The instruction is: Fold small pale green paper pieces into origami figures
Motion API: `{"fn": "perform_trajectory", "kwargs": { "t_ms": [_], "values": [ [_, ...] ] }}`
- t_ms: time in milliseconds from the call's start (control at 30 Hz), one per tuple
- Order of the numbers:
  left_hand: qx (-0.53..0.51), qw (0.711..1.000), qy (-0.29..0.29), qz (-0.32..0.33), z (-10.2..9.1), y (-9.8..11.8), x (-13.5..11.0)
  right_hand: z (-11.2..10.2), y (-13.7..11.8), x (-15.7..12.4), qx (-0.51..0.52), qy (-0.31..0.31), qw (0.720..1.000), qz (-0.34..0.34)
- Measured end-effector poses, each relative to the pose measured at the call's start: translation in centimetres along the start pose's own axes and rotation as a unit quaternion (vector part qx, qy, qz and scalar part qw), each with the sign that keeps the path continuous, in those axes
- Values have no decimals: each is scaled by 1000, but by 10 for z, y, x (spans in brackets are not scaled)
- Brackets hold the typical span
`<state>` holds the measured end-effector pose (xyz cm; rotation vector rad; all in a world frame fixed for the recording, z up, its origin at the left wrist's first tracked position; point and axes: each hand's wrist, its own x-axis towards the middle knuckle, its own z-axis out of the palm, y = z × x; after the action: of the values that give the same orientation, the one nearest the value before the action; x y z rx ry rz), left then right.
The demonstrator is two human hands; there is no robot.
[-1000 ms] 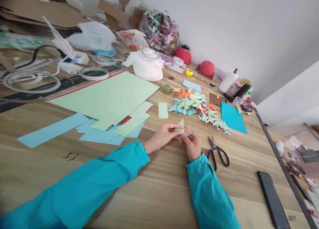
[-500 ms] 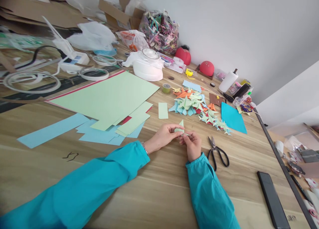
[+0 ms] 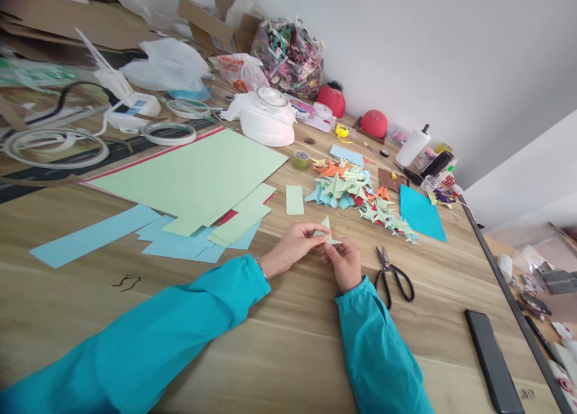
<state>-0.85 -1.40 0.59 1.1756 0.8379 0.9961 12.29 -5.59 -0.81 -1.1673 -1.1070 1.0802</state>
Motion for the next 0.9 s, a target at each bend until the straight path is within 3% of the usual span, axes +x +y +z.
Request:
{"fn": "perform_trajectory", "kwargs": {
  "t_ms": [300,533,900],
  "values": [
    [109,993,15,41,-1,1,-1,1,-1,0,-7,7,1000,14],
    [99,994,-6,42,-2,2,-1,-1,2,0,-2,22,1000,19],
    [110,994,-6,21,-2,6,-2,0,0,-1,-22,-4,1000,11]
  ]
}}
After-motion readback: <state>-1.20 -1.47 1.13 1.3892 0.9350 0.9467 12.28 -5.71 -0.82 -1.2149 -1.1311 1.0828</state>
